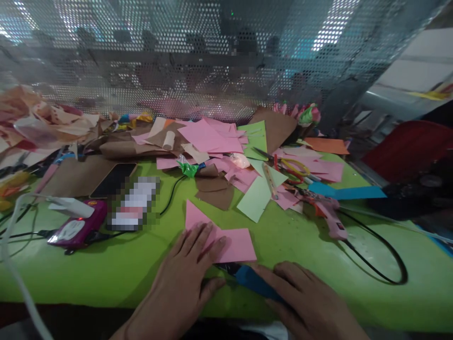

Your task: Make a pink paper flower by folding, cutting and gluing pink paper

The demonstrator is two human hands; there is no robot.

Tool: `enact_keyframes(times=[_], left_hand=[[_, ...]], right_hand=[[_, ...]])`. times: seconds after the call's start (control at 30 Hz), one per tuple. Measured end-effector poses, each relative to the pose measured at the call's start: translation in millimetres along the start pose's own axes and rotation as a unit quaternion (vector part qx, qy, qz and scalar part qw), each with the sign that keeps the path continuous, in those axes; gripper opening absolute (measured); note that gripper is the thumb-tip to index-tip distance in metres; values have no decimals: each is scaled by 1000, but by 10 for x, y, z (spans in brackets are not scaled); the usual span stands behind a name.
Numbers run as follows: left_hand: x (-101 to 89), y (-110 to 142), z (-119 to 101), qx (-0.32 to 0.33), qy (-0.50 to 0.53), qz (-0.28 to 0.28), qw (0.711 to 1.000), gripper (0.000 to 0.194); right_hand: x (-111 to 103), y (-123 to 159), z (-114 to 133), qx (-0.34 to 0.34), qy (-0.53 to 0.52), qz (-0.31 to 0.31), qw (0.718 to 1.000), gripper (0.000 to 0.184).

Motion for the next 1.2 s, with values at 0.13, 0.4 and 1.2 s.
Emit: enact_keyframes(times=[0.13,0.4,1.2], left_hand=[[-73,-16,29,4,18,12,1000,64],[-46,8,442,15,-1,18,1000,52],[-99,-19,491,18,24,15,999,49]], right_hand=[[31,-16,40,-3,12,3,1000,47],[17,40,-69,-18,12,-8,1000,51],[151,-218,292,-42,33,-2,999,54]])
Point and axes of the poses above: each hand's wrist, its own y-axis away from the middle knuckle, its own x-axis out of the palm, z = x × y, the point moved 5 cm from there along -y, towards the middle knuckle, and after that the axes turned 4 degrees about -y, right-handed, at the moved point
